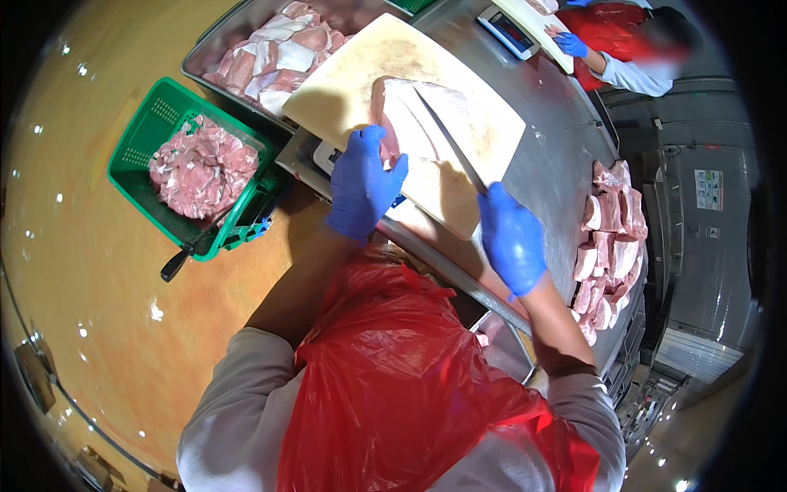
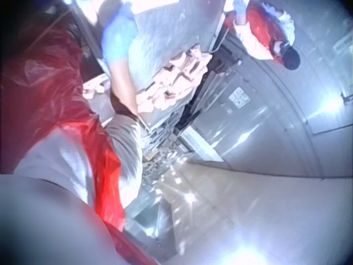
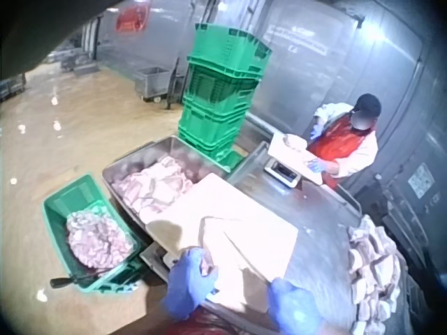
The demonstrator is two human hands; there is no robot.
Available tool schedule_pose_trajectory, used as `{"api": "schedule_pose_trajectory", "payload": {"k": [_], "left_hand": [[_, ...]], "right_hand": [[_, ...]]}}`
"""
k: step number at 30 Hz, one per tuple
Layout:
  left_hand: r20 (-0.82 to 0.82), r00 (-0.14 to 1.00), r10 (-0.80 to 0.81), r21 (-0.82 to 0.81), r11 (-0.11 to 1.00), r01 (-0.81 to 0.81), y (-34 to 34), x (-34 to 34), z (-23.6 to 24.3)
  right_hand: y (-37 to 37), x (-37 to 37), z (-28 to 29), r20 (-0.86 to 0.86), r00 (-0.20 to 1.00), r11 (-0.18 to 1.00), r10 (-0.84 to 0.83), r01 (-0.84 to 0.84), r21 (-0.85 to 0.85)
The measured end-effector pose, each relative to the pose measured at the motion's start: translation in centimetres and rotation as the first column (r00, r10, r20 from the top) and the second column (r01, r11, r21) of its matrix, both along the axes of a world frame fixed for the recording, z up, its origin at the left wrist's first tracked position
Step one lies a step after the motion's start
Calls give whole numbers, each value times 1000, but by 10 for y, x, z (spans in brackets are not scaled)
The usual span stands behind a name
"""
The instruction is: The person cuts large pieces of raw meat on a cutting board using a knife, separating fat and trimming portions. The trimmed pieces are placed into a green basket and a metal tray. The person wears blue gloves and a red apron while working at a stainless steel table.
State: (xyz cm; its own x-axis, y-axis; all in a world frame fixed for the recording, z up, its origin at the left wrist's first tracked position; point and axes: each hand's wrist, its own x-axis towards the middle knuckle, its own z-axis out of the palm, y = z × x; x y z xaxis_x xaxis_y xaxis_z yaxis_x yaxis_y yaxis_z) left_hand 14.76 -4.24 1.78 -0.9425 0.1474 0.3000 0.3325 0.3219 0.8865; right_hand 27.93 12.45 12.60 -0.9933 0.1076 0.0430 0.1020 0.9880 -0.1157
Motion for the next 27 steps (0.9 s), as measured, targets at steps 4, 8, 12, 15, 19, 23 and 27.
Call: {"api": "schedule_pose_trajectory", "payload": {"k": [4,8,12,15,19,23,27], "left_hand": [[-135,990,-41,-119,993,25,-6,-7,-24],[-60,998,-30,-100,995,24,-10,4,-15],[-114,992,-61,-114,992,48,-4,14,-25],[-125,989,-77,-195,979,52,-9,13,-24],[-167,983,81,-242,963,-121,-59,-10,-35],[-105,939,326,-657,687,-312,-160,-65,-58],[-541,841,2,-237,959,-154,-83,-99,-10]], "right_hand": [[-39,-53,-28,-196,977,990,84,-104,-94],[-58,-88,-42,44,997,996,56,-52,-69],[-36,-68,-52,148,983,994,107,-105,-23],[-3,-19,-61,183,976,989,122,-136,64],[50,31,-31,370,928,992,50,-91,93],[66,43,-16,291,952,942,-93,179,-284],[29,-5,-49,192,923,202,-333,269,-942]]}}
